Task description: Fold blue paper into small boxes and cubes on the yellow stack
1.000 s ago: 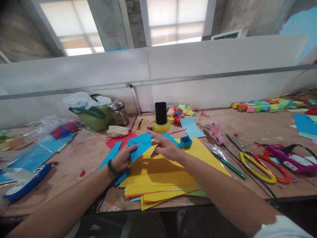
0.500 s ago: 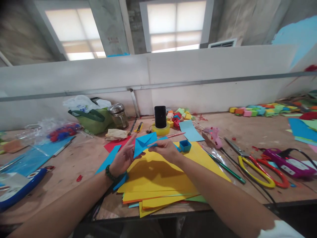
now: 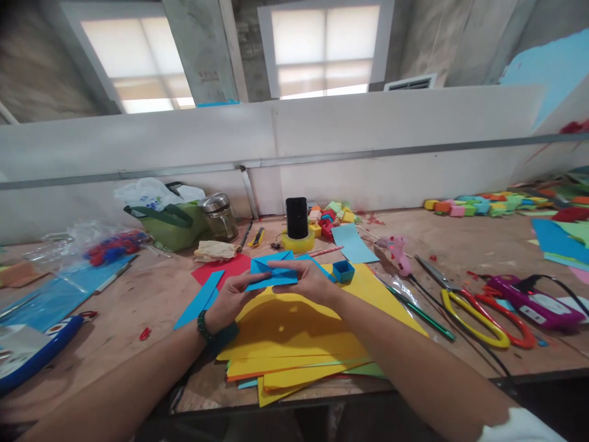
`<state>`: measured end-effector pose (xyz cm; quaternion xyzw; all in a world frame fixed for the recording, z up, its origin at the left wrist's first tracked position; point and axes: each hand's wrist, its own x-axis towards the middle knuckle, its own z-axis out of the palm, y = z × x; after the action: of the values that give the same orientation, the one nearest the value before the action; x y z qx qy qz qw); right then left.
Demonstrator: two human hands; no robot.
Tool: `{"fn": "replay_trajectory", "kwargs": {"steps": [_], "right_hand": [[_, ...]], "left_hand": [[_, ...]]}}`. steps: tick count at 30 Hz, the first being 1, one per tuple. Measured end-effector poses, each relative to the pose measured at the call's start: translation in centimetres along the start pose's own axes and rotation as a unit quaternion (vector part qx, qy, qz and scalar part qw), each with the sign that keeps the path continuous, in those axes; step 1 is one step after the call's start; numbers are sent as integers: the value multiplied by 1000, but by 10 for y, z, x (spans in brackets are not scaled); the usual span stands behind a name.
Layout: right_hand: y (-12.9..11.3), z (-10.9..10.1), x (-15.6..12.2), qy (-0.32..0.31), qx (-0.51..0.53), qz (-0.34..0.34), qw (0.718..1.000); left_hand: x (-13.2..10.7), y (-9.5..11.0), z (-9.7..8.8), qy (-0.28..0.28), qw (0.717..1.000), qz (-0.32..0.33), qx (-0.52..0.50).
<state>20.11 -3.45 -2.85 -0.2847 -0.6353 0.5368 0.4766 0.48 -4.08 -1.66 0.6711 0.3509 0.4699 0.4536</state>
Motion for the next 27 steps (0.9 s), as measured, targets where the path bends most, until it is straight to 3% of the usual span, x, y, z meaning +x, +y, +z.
{"fn": "replay_trajectory", "kwargs": {"steps": [5,13,17,24,27], "right_hand": [[-7,4,-3,16,-20,6,1000],[-6,15,-2,115,-5,62,991],[-3,19,0,155,-30,47,986],[4,19,2,184,-93,15,979],[6,19,2,184,-127,6,975]], "left_hand": [[-1,-1,2,-9,1000,4,-2],[-4,-2,7,26,997,-38,-56],[-2,-9,9,61,992,-66,-87],[-2,-6,12,116,980,-60,-149],[-2,-5,11,128,972,-98,-173]]}}
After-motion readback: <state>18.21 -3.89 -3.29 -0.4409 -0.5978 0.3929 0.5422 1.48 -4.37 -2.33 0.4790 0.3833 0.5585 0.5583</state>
